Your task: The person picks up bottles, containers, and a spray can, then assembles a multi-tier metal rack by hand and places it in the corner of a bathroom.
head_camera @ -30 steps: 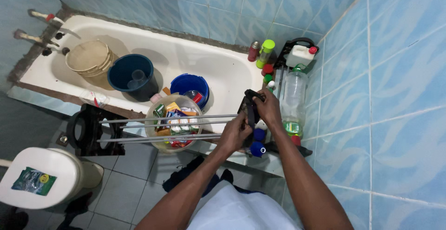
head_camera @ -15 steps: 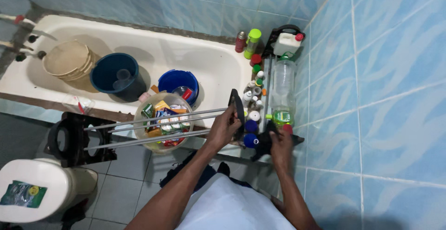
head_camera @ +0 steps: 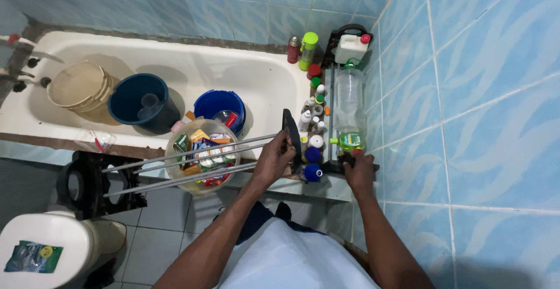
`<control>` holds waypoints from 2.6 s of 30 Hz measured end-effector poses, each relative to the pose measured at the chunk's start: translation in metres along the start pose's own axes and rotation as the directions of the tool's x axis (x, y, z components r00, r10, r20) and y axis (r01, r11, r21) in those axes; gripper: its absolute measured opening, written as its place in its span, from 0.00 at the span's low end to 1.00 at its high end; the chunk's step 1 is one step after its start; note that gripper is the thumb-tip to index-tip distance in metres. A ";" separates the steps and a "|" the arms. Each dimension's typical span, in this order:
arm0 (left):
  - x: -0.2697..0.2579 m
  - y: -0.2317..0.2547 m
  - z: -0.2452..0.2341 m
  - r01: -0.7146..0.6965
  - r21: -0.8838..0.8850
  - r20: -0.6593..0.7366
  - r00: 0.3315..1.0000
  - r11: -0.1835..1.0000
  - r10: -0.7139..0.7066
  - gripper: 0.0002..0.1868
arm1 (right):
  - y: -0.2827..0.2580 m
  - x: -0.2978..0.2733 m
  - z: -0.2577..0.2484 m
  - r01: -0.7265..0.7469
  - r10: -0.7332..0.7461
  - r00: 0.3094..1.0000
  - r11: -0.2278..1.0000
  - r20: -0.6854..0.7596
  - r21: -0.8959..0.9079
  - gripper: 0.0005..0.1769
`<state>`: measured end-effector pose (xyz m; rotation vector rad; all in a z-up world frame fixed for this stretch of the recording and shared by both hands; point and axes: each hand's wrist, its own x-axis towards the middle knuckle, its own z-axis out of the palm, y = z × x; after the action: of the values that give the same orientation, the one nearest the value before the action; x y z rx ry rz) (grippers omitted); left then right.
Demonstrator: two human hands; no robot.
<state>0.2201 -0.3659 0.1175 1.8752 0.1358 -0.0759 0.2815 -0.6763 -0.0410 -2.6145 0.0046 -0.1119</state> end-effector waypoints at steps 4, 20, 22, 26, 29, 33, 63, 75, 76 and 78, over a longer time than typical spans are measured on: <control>0.001 -0.004 0.003 -0.054 -0.025 -0.025 0.998 0.998 0.053 0.12 | -0.010 -0.009 -0.005 0.094 -0.102 0.992 0.988 -0.068 -0.119 0.31; -0.005 -0.002 -0.009 -0.086 -0.028 -0.022 0.996 0.996 0.085 0.18 | -0.243 -0.003 -0.077 0.086 -0.147 0.975 0.942 0.167 0.324 0.24; -0.012 -0.003 -0.021 -0.068 -0.012 -0.023 0.997 0.998 0.067 0.17 | -0.245 -0.004 -0.076 0.038 -0.116 0.974 0.930 0.193 0.367 0.23; -0.032 -0.020 -0.066 -0.001 0.061 -0.273 0.962 0.998 0.018 0.16 | -0.246 -0.005 -0.075 -0.018 -0.055 0.981 0.930 0.187 0.366 0.23; -0.080 -0.044 -0.136 -0.098 0.316 -0.698 0.650 0.944 0.301 0.23 | -0.246 -0.005 -0.074 0.024 -0.074 0.985 0.955 0.158 0.296 0.23; -0.165 -0.089 -0.231 0.161 0.408 -0.906 0.195 0.899 0.376 0.29 | -0.242 -0.007 -0.072 -0.058 -0.016 0.974 0.945 0.224 0.321 0.23; -0.179 -0.131 -0.291 0.436 0.321 -0.865 0.496 0.841 0.074 0.39 | -0.214 0.010 -0.038 -0.036 -0.005 0.996 0.883 0.086 0.469 0.26; -0.126 -0.066 -0.127 0.045 -0.048 -0.348 0.935 0.998 -0.059 0.24 | 0.011 -0.027 -0.004 -0.285 0.247 0.949 0.937 -0.196 -0.201 0.25; -0.125 -0.065 -0.115 0.036 0.029 -0.245 0.969 0.999 -0.027 0.23 | 0.016 -0.026 -0.003 -0.116 0.085 0.982 0.976 -0.171 -0.184 0.26; -0.122 -0.063 -0.092 0.057 -0.001 -0.142 0.988 0.998 -0.057 0.23 | 0.021 -0.029 -0.003 0.050 -0.075 0.986 0.986 -0.151 -0.160 0.28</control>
<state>0.0893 -0.2663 0.1002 1.8792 0.2873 0.0185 0.2525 -0.6956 -0.0511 -2.7553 -0.0143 -0.3527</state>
